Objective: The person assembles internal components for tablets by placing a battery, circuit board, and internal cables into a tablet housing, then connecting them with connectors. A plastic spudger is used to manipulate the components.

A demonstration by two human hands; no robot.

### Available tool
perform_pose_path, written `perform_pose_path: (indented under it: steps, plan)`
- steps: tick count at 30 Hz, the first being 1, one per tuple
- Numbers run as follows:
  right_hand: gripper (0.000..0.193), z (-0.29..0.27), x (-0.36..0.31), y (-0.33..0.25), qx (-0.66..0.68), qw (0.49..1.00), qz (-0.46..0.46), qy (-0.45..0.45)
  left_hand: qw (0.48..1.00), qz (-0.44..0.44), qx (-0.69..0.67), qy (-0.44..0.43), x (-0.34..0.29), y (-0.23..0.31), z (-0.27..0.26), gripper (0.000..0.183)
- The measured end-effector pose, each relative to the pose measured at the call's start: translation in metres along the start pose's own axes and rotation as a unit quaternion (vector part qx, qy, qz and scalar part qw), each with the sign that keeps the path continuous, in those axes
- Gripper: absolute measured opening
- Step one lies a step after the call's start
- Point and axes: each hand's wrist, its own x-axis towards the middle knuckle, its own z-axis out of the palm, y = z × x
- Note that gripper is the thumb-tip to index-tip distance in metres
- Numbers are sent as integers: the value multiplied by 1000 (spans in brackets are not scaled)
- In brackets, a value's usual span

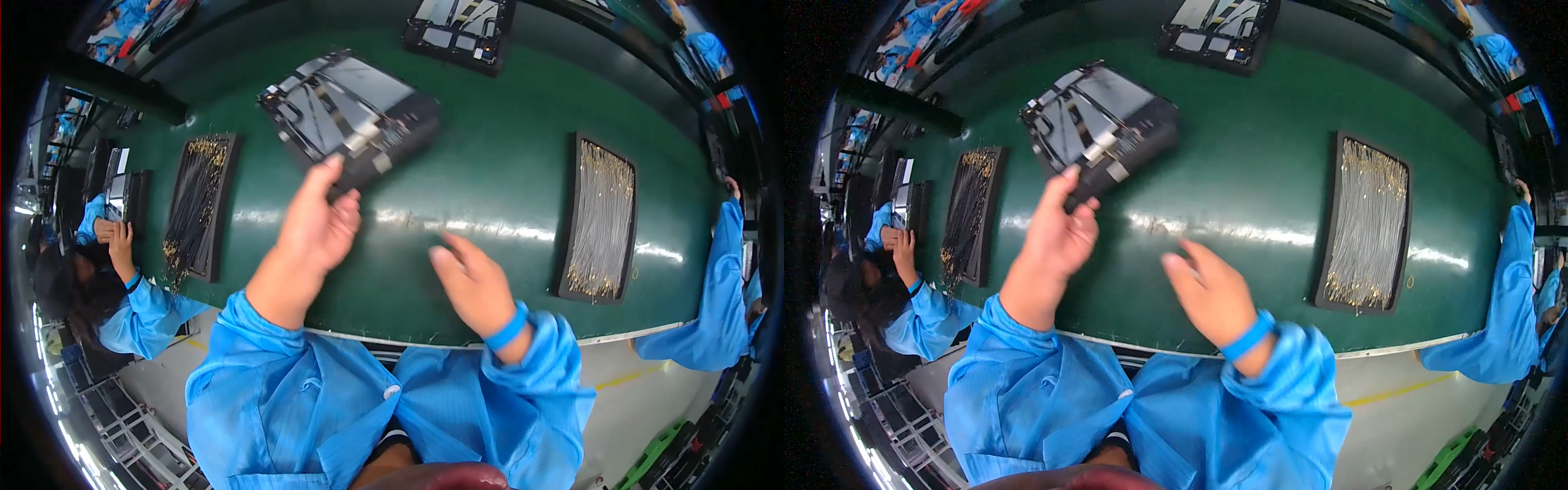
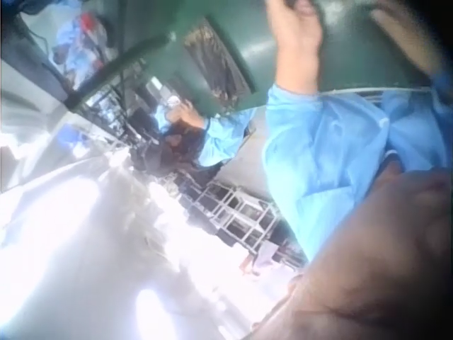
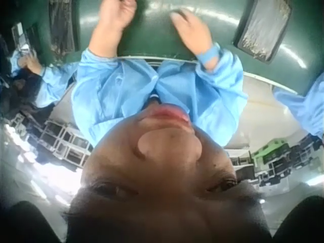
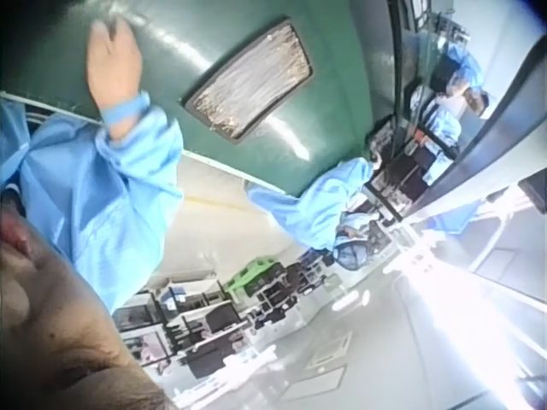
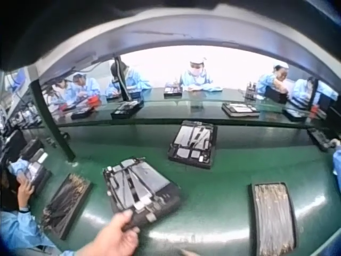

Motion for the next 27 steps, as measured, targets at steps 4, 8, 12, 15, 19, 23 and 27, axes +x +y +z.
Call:
perform_pose_path:
  steps: [4, 8, 12, 15, 19, 23, 27]
  plan:
    - [26, -57, -51, 18, -232, 964, -11, 132, 972, 172, -160, 14, 57, 62, 26, 18]
    - [17, -72, -86, 67, -349, 906, -56, 235, 991, 67, -99, -58, 127, 56, 60, 77]
    - [20, -67, -82, 72, -360, 896, -141, 218, 989, 27, 43, -138, 141, 18, 100, 90]
    - [23, -71, -82, 73, -355, 903, -135, 199, 993, 58, 6, -105, 159, 9, 131, 85]
    - [39, -72, -86, 79, -358, 885, -180, 237, 991, 120, -30, -48, 178, 8, 151, 80]
    - [48, -73, -86, 77, -351, 899, -168, 198, 995, 100, 5, -6, 205, 16, 150, 34]
    - [46, -73, -87, 80, -357, 893, -179, 209, 984, 165, 72, 14, 172, -1, 164, 19]
